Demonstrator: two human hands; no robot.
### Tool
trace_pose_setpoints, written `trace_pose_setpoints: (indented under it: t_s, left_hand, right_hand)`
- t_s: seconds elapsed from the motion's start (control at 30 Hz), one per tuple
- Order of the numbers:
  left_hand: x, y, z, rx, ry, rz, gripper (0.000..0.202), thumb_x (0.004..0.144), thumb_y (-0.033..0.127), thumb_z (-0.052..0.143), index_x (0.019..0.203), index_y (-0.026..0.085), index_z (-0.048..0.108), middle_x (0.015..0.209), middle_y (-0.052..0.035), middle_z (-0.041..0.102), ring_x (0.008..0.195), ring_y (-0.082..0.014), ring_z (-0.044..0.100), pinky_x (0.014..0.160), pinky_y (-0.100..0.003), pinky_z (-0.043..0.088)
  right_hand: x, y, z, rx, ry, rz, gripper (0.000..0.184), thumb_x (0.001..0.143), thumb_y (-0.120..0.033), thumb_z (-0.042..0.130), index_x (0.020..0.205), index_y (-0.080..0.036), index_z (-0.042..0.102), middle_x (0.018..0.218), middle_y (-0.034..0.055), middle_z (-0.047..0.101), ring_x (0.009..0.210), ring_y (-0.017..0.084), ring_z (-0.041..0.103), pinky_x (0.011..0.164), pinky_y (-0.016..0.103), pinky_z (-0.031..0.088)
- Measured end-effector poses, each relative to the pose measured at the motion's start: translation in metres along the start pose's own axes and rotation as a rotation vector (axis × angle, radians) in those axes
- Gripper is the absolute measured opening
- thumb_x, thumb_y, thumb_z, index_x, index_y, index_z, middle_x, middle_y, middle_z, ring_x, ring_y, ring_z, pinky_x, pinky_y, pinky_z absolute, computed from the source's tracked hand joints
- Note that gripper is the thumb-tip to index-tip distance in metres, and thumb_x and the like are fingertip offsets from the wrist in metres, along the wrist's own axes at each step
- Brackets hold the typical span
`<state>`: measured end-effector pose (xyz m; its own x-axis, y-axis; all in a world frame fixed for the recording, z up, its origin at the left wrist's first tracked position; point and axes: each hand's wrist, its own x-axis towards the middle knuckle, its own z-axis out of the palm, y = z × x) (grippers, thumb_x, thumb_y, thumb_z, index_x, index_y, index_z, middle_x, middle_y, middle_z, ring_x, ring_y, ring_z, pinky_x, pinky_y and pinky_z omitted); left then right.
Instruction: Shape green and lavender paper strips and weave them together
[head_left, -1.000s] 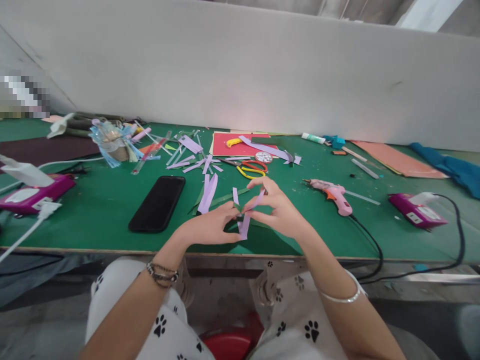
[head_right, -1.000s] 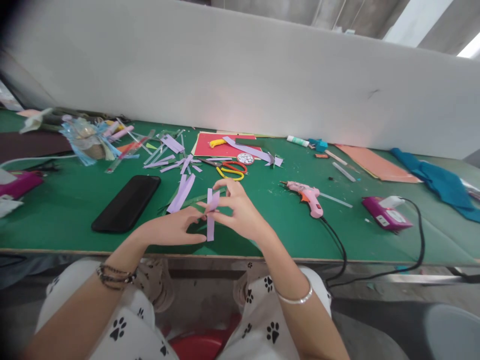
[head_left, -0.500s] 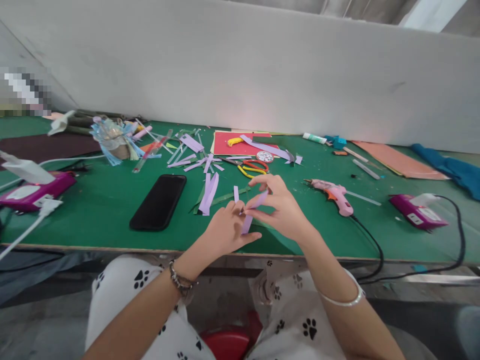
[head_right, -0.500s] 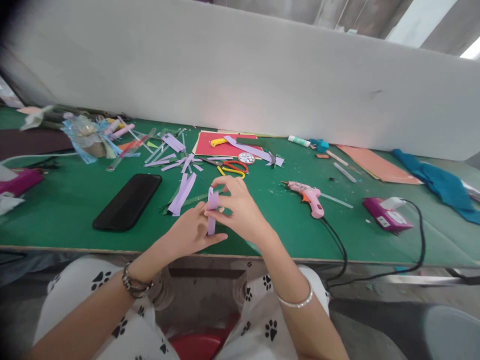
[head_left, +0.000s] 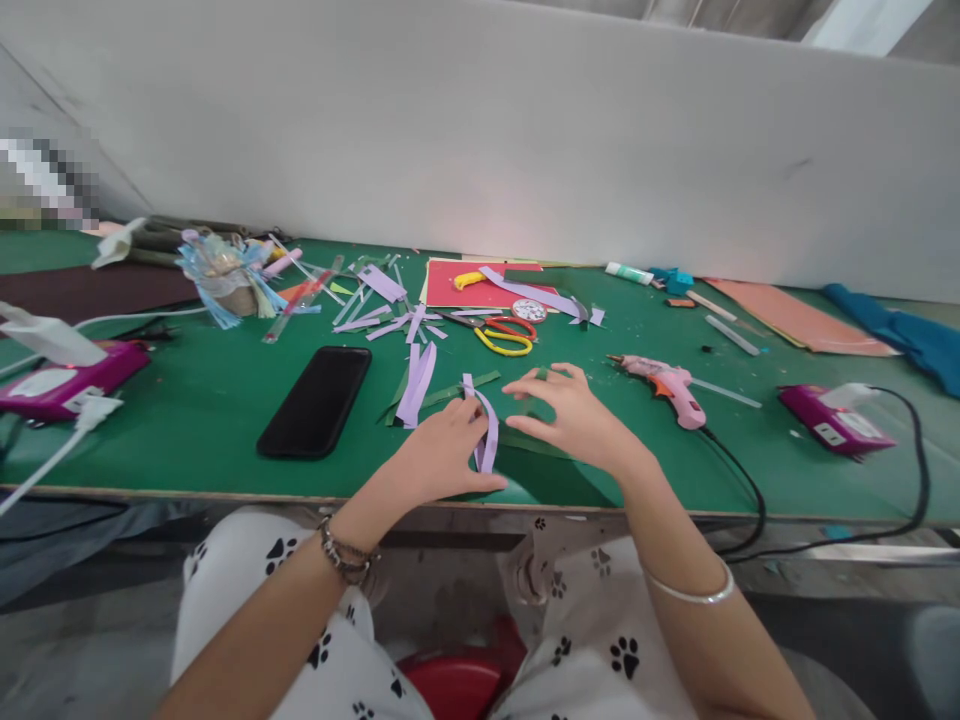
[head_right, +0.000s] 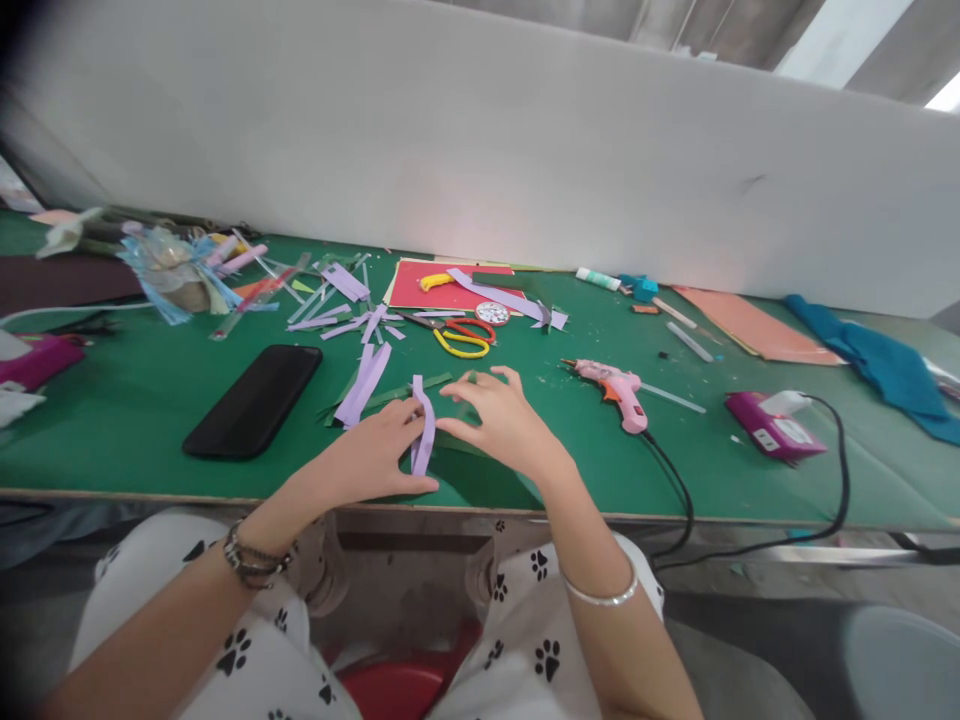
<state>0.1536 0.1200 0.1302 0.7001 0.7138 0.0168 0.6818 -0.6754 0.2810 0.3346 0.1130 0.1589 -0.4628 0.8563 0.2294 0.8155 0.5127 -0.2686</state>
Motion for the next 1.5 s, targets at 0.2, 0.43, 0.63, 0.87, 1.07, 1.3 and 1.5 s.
trace_pose_setpoints:
  t_s: [0.2,0.43,0.63,0.87,1.07,1.3,1.5]
  left_hand:
    - [-0.002,-0.005,0.000,-0.056,0.016,0.002,0.046,0.071,0.049,0.058,0.098,0.011,0.055,0.103,-0.0112,0.050,0.097,-0.0247,0.050,0.083,-0.035,0.043]
    - [-0.002,-0.001,0.006,0.020,0.086,0.008,0.051,0.072,0.051,0.055,0.102,0.009,0.052,0.103,-0.0131,0.052,0.097,-0.0273,0.049,0.085,-0.040,0.041]
    - [-0.007,-0.005,0.010,0.010,0.132,0.029,0.050,0.074,0.045,0.055,0.108,0.009,0.046,0.108,-0.0144,0.053,0.099,-0.0272,0.048,0.085,-0.040,0.041]
    - [-0.017,-0.014,0.017,-0.086,0.170,0.014,0.044,0.077,0.047,0.050,0.102,0.011,0.047,0.106,-0.0131,0.053,0.097,-0.0266,0.048,0.085,-0.041,0.041]
    - [-0.017,-0.020,0.019,-0.251,0.208,-0.074,0.064,0.071,0.043,0.060,0.122,0.015,0.033,0.102,-0.0093,0.053,0.092,-0.0230,0.051,0.080,-0.038,0.043]
    - [-0.024,-0.022,0.008,-0.224,0.082,0.031,0.059,0.075,0.045,0.054,0.123,0.014,0.039,0.111,-0.0122,0.050,0.104,-0.0248,0.046,0.090,-0.039,0.038]
    - [-0.021,-0.022,0.007,-0.201,0.088,0.018,0.053,0.078,0.042,0.052,0.122,0.015,0.042,0.110,-0.0109,0.051,0.103,-0.0235,0.048,0.089,-0.036,0.038]
  right_hand:
    - [-0.010,0.005,0.001,-0.263,0.254,0.162,0.021,0.080,-0.033,0.051,0.084,-0.019,0.065,0.100,0.0121,0.052,0.091,0.025,0.049,0.077,0.038,0.038]
    - [-0.014,-0.005,0.018,-0.283,0.124,0.179,0.019,0.080,-0.031,0.051,0.088,-0.018,0.063,0.106,0.0109,0.055,0.098,0.025,0.049,0.084,0.042,0.035]
    - [-0.017,-0.015,0.026,-0.098,-0.163,0.208,0.021,0.075,-0.023,0.057,0.094,-0.014,0.059,0.096,0.0099,0.056,0.085,0.021,0.056,0.072,0.032,0.044]
    - [-0.013,-0.012,0.024,0.114,-0.218,0.273,0.005,0.076,-0.017,0.055,0.080,-0.016,0.057,0.079,0.0037,0.059,0.072,0.015,0.054,0.064,0.025,0.038]
    - [-0.007,-0.006,0.024,0.396,-0.254,0.304,0.015,0.079,-0.025,0.047,0.070,-0.016,0.056,0.064,0.0001,0.059,0.057,0.009,0.048,0.055,0.022,0.033]
    - [-0.004,0.000,0.021,0.664,-0.243,0.379,0.019,0.079,-0.025,0.041,0.063,-0.017,0.045,0.047,-0.0066,0.043,0.047,0.007,0.040,0.052,0.021,0.031]
    - [-0.004,0.005,0.016,0.725,-0.403,0.395,0.019,0.078,-0.026,0.042,0.062,-0.016,0.046,0.041,-0.0087,0.037,0.041,0.006,0.032,0.046,0.020,0.025]
